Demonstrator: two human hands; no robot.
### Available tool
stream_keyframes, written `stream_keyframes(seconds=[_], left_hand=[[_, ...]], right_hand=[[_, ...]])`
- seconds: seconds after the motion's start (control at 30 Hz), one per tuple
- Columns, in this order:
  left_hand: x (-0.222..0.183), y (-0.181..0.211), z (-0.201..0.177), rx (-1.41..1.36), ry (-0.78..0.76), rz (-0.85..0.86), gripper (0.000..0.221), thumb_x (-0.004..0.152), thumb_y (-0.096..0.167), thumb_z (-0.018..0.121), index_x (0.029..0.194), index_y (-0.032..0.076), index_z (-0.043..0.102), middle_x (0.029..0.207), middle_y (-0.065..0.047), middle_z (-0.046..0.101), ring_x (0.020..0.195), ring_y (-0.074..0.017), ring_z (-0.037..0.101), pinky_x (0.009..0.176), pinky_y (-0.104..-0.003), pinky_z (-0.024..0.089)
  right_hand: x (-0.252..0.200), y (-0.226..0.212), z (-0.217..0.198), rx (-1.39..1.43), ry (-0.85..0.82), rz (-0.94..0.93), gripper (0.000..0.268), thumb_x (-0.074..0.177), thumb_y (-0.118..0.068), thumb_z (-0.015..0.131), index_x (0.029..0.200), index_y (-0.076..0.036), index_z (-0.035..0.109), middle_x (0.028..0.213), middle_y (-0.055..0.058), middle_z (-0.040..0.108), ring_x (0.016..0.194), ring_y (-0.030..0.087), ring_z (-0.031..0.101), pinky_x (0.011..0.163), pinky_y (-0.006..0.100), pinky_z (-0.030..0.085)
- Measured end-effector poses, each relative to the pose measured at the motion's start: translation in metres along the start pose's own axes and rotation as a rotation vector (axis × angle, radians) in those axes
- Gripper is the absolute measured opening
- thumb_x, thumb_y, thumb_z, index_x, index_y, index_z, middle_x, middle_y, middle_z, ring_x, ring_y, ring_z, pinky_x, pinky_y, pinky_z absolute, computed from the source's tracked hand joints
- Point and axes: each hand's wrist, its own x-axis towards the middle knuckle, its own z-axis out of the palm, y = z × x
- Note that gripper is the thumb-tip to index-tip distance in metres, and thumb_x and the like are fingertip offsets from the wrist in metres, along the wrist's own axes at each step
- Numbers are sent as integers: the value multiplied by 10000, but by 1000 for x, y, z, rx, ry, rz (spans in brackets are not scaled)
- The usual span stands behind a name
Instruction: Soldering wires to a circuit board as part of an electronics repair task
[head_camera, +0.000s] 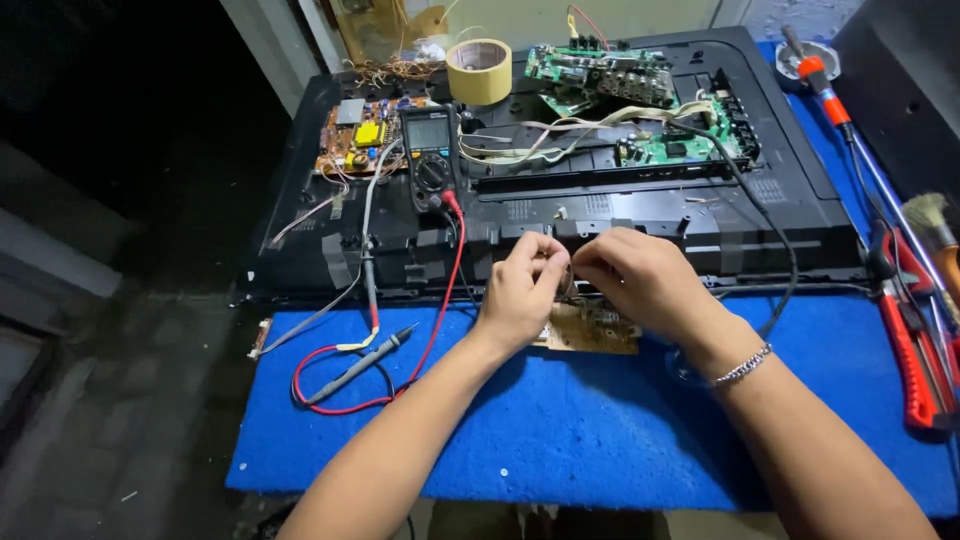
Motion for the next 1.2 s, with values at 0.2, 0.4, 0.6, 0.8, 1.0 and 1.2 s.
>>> stream_keyframes(seconds=[0.2, 0.4, 0.6, 0.8, 1.0, 1.2], left_hand=[[1, -10, 4, -8, -7, 5, 146, 1029, 247, 569, 1051, 126, 647, 652, -71, 726, 641, -216, 691, 689, -366, 570], [0, -10, 4, -24, -18, 5, 156, 1038, 244, 548, 1045, 107, 623, 659, -67, 744, 655, -189, 719, 696, -340, 576], [-2, 6, -1, -88, -15, 38, 156, 1045, 225, 544, 1030, 84, 611, 633, -65, 741, 633, -179, 729, 704, -304, 576], [-5, 8, 3, 28, 15, 120, 109, 1026, 197, 564, 986, 113, 620, 629, -38, 735, 587, -201, 719, 626, -303, 571], [-4, 4, -1, 148, 38, 224, 78, 1003, 203, 610, 989, 132, 639, 673, -40, 742, 613, -234, 725, 599, -325, 566], [-4, 2, 1, 114, 93, 234, 108, 1002, 229, 622, 1027, 125, 636, 700, -54, 743, 602, -238, 705, 584, -337, 550]], right_hand=[[-7, 6, 11, -131, 56, 9, 88, 953, -194, 725, 962, -168, 641, 826, 14, 683, 764, 292, 703, 608, 416, 551], [-5, -1, 8, -113, 27, 122, 207, 1029, -223, 622, 839, -161, 568, 629, 47, 573, 621, 331, 650, 546, 421, 507], [-5, 24, -3, 136, 234, 341, 399, 1092, -190, 572, 701, -109, 572, 523, 73, 546, 509, 277, 569, 534, 367, 443], [-20, 92, -39, -314, 388, 333, 95, 1035, -120, 741, 1089, -195, 759, 858, -33, 724, 850, 239, 696, 783, 372, 565], [-33, 110, -32, -554, 120, 537, 100, 972, -294, 741, 1064, -263, 768, 1017, -11, 690, 975, 281, 671, 784, 447, 585], [-30, 107, -34, -530, 1, 616, 105, 938, -323, 751, 1012, -249, 746, 1015, 19, 676, 1003, 318, 670, 806, 484, 582]])
